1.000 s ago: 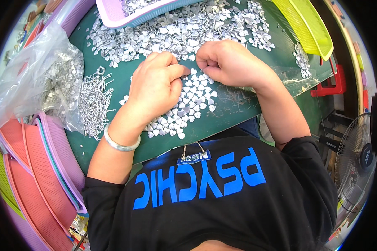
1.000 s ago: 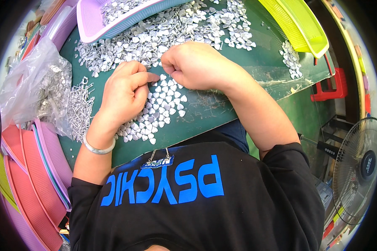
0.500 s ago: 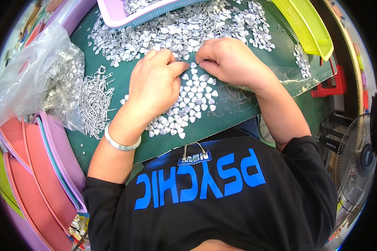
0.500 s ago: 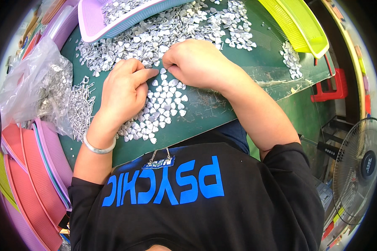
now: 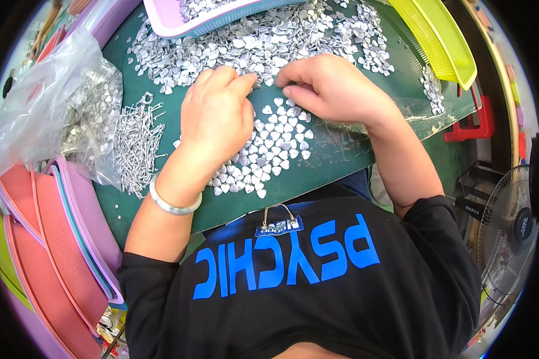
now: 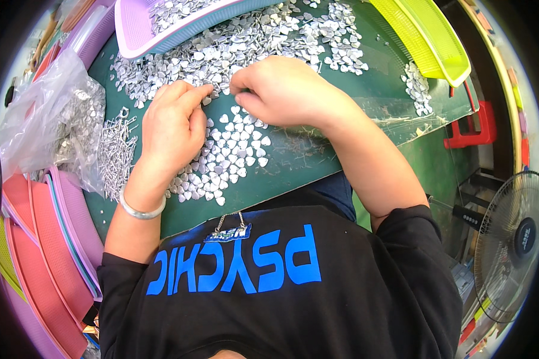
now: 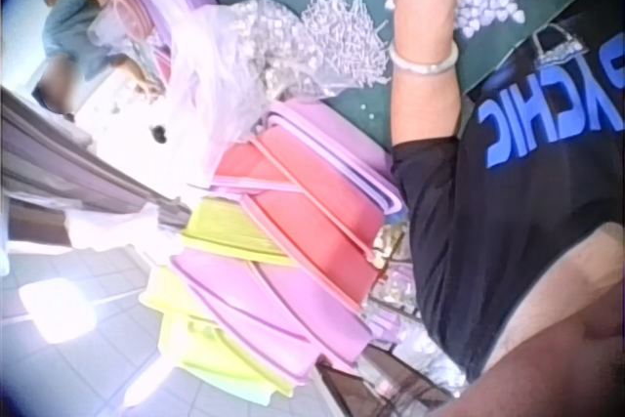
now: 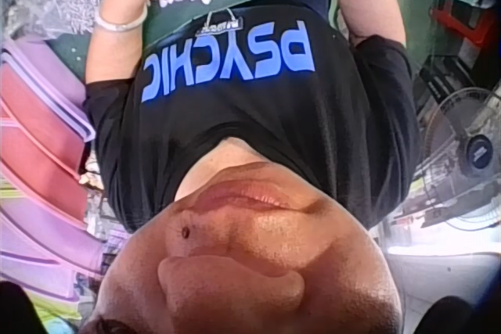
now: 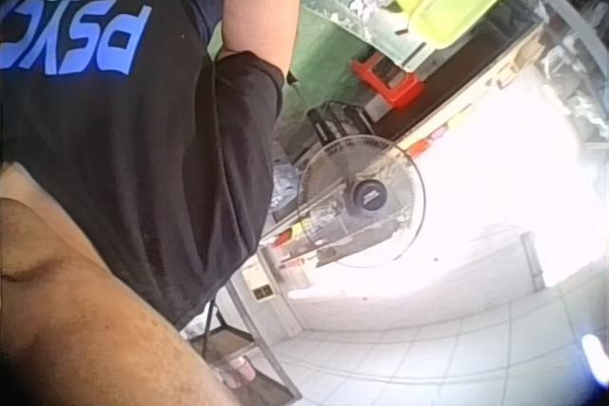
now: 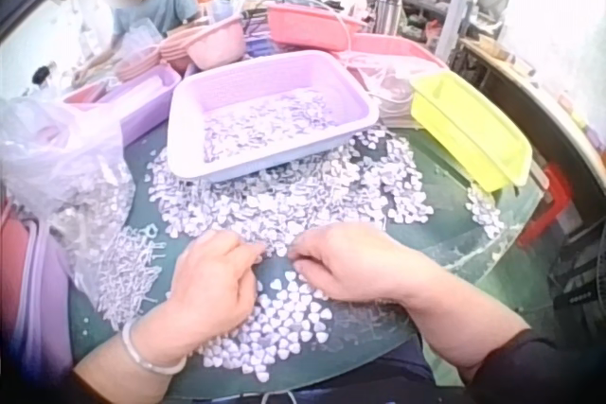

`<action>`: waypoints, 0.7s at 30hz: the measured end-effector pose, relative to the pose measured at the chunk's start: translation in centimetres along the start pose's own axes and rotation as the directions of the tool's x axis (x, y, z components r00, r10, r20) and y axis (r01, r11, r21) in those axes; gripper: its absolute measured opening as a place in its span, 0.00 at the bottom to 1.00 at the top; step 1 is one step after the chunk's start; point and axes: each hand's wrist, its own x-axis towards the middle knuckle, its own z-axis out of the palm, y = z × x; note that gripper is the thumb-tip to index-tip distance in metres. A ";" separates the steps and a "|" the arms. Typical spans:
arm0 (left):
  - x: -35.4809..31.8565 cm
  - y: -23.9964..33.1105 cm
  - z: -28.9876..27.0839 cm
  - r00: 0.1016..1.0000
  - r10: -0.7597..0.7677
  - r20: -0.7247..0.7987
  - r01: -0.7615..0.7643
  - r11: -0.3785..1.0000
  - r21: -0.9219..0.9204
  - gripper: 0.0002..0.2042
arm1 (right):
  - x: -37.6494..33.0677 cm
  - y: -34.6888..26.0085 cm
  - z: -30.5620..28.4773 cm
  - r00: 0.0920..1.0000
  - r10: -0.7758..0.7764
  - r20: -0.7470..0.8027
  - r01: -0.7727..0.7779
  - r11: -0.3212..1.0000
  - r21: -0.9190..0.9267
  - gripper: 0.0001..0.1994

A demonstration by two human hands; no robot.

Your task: The person sits at a green workbench and repeatedly picks up small silver metal pieces and heart-shaped white objects. They use both hands to manipulate and assemble these items, placing them into a pile on the table. The workspace includes a purple tray and a yellow basket containing additional parts.

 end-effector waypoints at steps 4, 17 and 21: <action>0.0 0.2 -0.2 1.000 0.015 0.013 -0.016 0.999 0.036 0.13 | 0.5 0.4 1.5 0.991 -0.055 -0.122 0.043 0.994 -0.100 0.08; -0.1 0.2 0.0 0.999 0.038 -0.029 -0.038 0.999 -0.017 0.10 | 0.3 1.0 1.3 0.995 -0.038 -0.090 0.033 0.998 -0.051 0.05; -0.1 0.1 0.2 0.996 0.082 -0.024 -0.083 0.995 -0.053 0.11 | 0.2 0.5 0.6 0.999 0.014 -0.049 -0.019 0.994 -0.111 0.05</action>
